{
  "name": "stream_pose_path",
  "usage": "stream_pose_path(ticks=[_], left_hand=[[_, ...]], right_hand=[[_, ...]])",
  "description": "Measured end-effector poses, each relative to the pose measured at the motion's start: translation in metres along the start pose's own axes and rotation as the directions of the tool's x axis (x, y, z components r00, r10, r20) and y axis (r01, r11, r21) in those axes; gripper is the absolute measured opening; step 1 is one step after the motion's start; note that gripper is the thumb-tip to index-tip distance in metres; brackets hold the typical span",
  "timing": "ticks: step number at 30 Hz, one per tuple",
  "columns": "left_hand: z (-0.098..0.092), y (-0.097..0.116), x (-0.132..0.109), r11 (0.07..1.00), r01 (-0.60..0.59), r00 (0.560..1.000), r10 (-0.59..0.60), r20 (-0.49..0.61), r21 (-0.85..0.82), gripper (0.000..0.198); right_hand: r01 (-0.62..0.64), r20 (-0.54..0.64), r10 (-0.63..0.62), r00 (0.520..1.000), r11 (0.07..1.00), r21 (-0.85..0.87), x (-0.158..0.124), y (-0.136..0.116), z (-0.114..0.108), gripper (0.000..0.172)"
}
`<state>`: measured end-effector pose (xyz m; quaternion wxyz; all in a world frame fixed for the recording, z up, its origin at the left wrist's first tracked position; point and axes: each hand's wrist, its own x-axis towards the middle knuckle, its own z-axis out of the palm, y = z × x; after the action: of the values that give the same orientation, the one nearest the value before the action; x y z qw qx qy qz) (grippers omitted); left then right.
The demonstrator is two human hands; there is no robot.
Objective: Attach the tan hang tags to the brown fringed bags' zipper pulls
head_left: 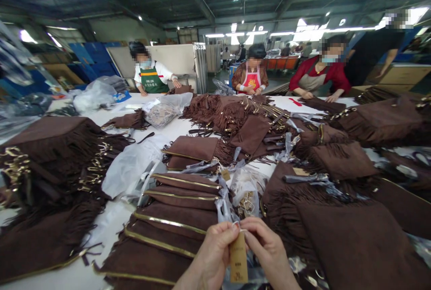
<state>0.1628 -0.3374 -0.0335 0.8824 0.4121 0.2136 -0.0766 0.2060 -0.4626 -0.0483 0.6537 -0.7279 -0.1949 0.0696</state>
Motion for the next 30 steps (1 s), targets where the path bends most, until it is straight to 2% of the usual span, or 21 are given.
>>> stream_pose_path(ticks=[2,5,7,11,17,21,23,25,28,30], left_hand=[[0.001,0.001,0.002,0.998,0.051,0.999,-0.051,-0.008,0.038,0.038],[0.003,0.003,0.006,0.989,0.096,0.995,-0.096,-0.007,0.109,0.037],[0.005,0.004,0.010,0.985,0.088,0.996,-0.086,-0.022,0.146,0.037],[0.010,0.006,0.022,0.975,0.038,0.998,-0.027,-0.054,0.219,0.037],[0.017,0.003,0.042,0.967,0.014,1.000,-0.006,-0.030,0.256,0.037],[0.020,-0.001,0.053,0.946,0.023,1.000,-0.016,-0.024,0.324,0.031],[0.020,-0.002,0.054,0.885,-0.040,0.999,0.051,-0.012,0.464,0.026],[0.019,-0.003,0.050,0.755,-0.187,0.975,0.219,0.027,0.629,0.029],[0.018,-0.004,0.037,0.530,-0.385,0.887,0.439,0.144,0.755,0.025],[0.019,-0.008,0.028,0.456,-0.470,0.845,0.479,0.236,0.756,0.023]], right_hand=[[-0.083,-0.088,0.088,0.992,0.995,0.060,0.003,0.001,-0.002,0.026],[-0.211,-0.185,0.252,0.950,0.954,0.213,0.008,0.006,-0.009,0.036],[-0.225,-0.212,0.291,0.933,0.931,0.286,0.013,0.009,-0.014,0.037],[-0.176,-0.268,0.302,0.915,0.896,0.408,0.022,0.006,-0.023,0.035],[-0.222,-0.229,0.332,0.915,0.888,0.403,0.028,-0.002,-0.038,0.035],[-0.276,-0.103,0.379,0.920,0.809,0.519,0.029,-0.002,-0.042,0.034],[-0.313,-0.038,0.417,0.908,0.735,0.602,0.028,-0.001,-0.042,0.032],[-0.345,0.003,0.460,0.888,0.662,0.666,0.027,0.001,-0.041,0.031],[-0.375,0.059,0.494,0.868,0.571,0.730,0.023,0.005,-0.037,0.030],[-0.385,0.111,0.476,0.872,0.529,0.756,0.021,0.005,-0.033,0.028]])
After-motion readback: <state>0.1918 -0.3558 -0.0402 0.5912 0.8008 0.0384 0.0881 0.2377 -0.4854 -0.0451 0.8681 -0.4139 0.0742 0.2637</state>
